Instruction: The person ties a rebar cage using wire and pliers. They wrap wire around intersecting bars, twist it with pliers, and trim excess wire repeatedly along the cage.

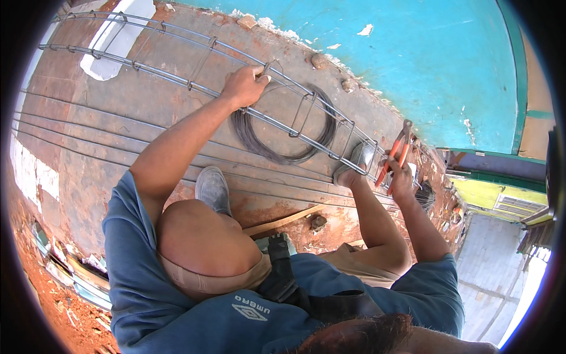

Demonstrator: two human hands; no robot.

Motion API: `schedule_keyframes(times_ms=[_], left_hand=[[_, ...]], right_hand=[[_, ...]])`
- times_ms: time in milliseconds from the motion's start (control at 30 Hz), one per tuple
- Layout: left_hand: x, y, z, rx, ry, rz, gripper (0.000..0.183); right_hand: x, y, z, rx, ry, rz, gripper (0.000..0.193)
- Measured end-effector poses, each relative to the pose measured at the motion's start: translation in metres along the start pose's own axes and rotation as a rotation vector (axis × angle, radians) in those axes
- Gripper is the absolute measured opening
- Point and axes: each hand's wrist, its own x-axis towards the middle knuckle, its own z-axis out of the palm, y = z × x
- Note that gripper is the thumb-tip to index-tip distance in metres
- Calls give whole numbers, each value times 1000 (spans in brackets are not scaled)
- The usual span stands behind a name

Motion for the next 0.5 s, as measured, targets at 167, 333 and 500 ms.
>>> schedule_keyframes(times_ms=[167, 333, 500], left_hand=[[-8, 12, 7, 200, 208, 49, 56], [-13, 41, 7, 307, 604, 617, 55], [5, 75, -11, -347, -12, 377, 50]], right_hand=[[86, -48, -42, 445, 228, -28, 44], [57, -104, -36, 599, 163, -101, 38], [53, -125, -66, 736, 274, -284, 45]])
